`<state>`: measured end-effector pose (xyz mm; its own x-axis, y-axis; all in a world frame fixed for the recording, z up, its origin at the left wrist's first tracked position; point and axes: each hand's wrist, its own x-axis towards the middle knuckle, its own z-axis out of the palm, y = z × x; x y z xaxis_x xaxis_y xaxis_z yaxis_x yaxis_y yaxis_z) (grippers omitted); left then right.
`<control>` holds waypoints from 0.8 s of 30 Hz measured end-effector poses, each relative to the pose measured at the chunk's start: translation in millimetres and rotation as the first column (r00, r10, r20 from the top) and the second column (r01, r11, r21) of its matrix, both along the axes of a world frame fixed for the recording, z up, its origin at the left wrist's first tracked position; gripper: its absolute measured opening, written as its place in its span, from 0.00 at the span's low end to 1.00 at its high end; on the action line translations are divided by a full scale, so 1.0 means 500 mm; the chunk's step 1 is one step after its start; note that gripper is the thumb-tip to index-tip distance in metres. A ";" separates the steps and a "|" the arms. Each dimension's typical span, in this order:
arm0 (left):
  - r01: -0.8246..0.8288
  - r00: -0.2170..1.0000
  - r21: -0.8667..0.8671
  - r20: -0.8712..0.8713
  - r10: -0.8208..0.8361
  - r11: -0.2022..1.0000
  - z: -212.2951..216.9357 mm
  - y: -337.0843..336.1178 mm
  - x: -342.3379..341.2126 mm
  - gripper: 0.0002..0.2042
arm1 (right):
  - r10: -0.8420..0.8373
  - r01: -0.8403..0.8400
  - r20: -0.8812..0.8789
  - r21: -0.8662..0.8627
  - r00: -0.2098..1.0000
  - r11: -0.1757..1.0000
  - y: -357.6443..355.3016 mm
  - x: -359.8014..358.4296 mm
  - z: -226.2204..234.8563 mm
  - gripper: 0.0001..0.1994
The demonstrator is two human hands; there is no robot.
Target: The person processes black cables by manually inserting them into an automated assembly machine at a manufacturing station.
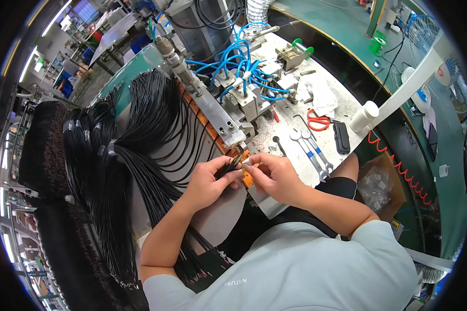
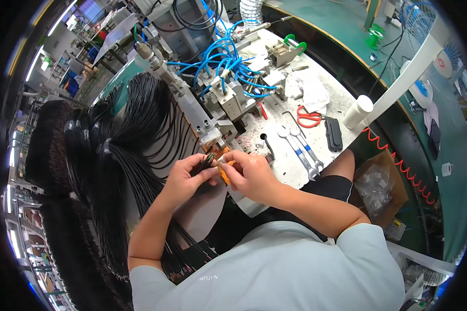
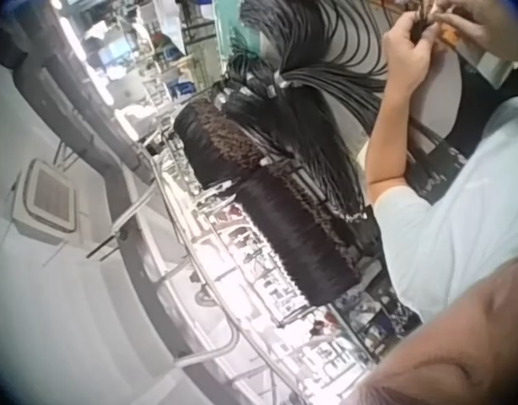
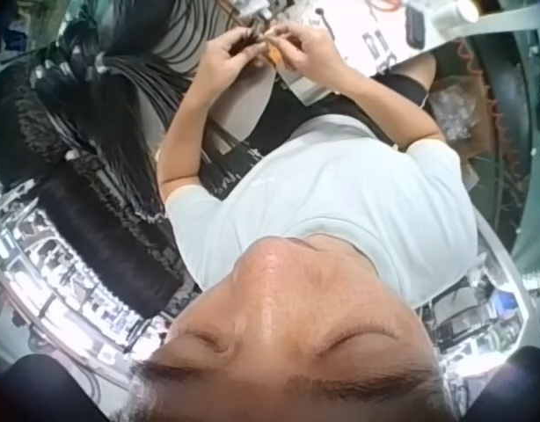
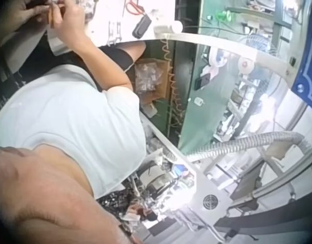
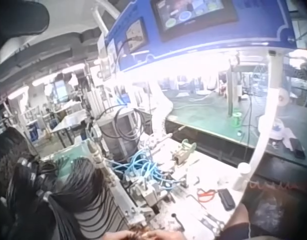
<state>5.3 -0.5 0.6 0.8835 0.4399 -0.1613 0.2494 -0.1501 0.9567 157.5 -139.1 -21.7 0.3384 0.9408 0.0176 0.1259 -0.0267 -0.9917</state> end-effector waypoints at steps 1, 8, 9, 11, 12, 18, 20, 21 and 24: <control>-0.002 1.000 0.000 0.001 0.002 1.000 0.000 0.001 0.000 0.09 | 0.002 -0.002 0.001 0.000 1.000 1.000 0.000 0.001 0.005 0.07; -0.032 0.999 -0.211 0.024 0.038 0.977 0.015 0.002 0.002 0.08 | 0.113 -0.130 -0.218 -0.067 0.969 0.989 0.002 0.016 0.021 0.06; -0.032 0.999 -0.210 0.024 0.038 0.977 0.016 0.002 0.002 0.08 | 0.113 -0.130 -0.219 -0.066 0.969 0.989 0.004 0.022 0.021 0.06; -0.031 0.999 -0.248 0.027 0.039 0.968 0.019 0.001 0.003 0.06 | 0.176 -0.176 0.003 0.052 0.984 0.983 0.007 0.037 0.020 0.06; -0.030 0.999 -0.267 0.029 0.039 0.963 0.020 0.000 0.003 0.05 | 0.194 -0.206 0.118 0.106 0.974 0.973 0.008 0.040 0.018 0.06; -0.070 0.997 -0.023 0.021 0.071 0.997 0.024 -0.015 -0.002 0.06 | -0.056 -0.103 0.503 0.283 0.862 0.954 0.028 0.039 -0.027 0.06; -0.222 0.975 0.401 0.102 0.198 0.889 0.032 -0.028 -0.004 0.08 | -0.133 0.012 0.468 0.252 0.874 0.968 0.033 0.045 -0.045 0.07; -0.220 0.976 0.398 0.102 0.195 0.891 0.040 -0.029 -0.003 0.08 | -0.135 0.016 0.469 0.250 0.873 0.968 0.035 0.049 -0.062 0.07; -0.015 0.985 0.060 -0.172 0.025 0.998 0.069 -0.020 -0.004 0.11 | -0.208 0.203 -0.097 -0.067 0.973 0.977 0.048 0.062 -0.111 0.08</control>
